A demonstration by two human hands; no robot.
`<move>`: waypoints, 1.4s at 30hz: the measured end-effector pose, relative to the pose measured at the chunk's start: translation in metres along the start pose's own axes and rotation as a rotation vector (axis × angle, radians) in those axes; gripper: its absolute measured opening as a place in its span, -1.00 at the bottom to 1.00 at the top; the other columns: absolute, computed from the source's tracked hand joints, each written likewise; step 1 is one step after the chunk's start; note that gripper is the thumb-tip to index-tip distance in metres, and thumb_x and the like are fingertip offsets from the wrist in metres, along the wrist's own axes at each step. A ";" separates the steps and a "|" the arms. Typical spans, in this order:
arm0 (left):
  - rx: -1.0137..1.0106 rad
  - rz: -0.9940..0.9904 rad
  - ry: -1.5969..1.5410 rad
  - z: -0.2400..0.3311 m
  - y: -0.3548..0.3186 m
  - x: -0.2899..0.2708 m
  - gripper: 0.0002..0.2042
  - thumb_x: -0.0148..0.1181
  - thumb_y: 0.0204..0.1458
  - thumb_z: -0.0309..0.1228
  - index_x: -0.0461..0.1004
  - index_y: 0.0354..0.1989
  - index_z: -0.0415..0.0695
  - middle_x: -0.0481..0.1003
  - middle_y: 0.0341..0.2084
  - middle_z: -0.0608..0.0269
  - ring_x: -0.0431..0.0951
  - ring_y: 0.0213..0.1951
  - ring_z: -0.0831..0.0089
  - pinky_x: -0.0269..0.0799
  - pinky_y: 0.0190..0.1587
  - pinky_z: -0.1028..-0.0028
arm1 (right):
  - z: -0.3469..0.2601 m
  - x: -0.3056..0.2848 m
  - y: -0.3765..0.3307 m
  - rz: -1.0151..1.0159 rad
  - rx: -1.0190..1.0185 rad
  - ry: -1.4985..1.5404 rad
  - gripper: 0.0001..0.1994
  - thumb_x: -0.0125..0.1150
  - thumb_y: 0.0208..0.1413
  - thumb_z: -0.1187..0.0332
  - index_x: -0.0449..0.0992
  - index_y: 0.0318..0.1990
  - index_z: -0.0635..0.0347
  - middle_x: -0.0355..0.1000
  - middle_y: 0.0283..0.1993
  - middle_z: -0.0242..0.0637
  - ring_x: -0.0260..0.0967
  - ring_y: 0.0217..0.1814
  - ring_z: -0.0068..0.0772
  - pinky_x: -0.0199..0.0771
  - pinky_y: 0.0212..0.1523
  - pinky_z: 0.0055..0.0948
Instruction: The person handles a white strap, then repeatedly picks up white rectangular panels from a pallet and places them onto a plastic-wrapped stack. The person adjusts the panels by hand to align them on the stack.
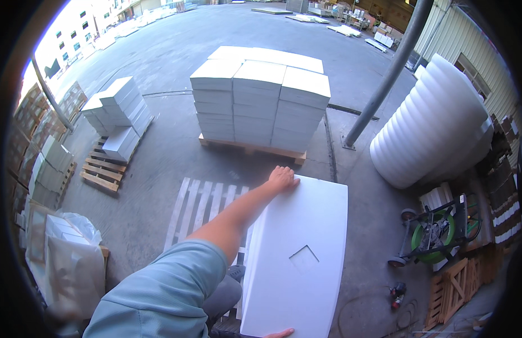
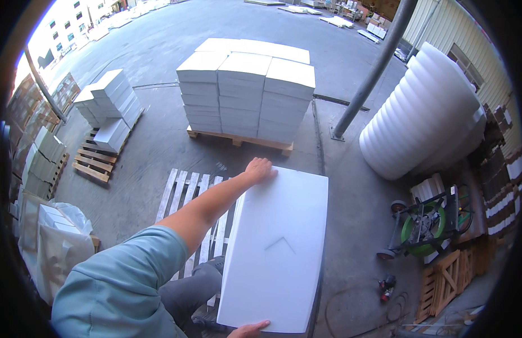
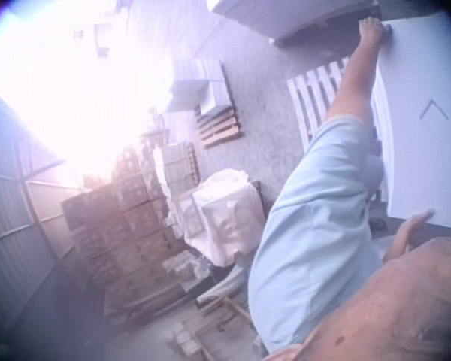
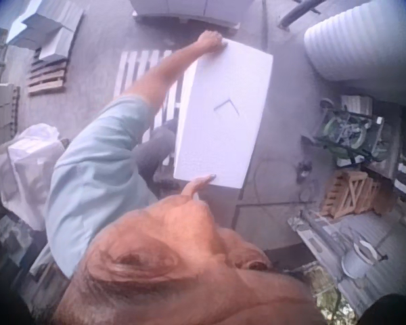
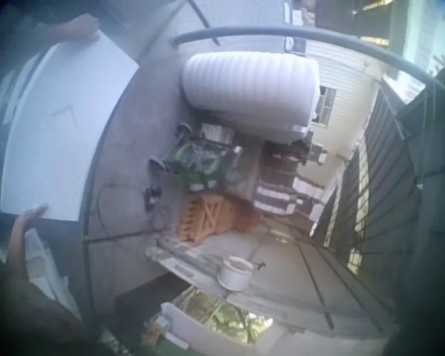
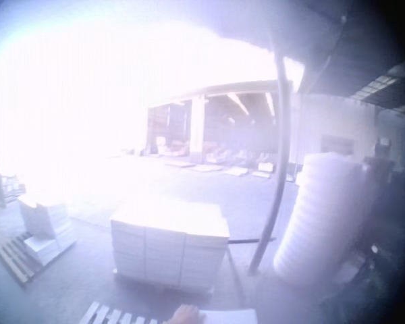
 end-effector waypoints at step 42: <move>-0.430 -0.695 -0.802 -0.126 -0.284 0.079 -0.21 -0.25 0.14 0.27 0.32 0.22 -0.25 0.30 0.20 -0.05 0.28 0.24 0.09 0.11 0.27 0.17 | 0.144 0.090 0.123 -1.165 0.506 2.766 -0.38 -0.13 0.25 -0.02 0.21 0.26 0.34 0.23 0.26 -0.06 0.24 0.22 -0.14 0.24 0.22 -0.21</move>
Point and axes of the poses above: each hand's wrist, its own y-axis towards the middle knuckle, its own x-axis out of the palm, z = x × y, the point moved 9 cm from there along y, towards the middle knuckle
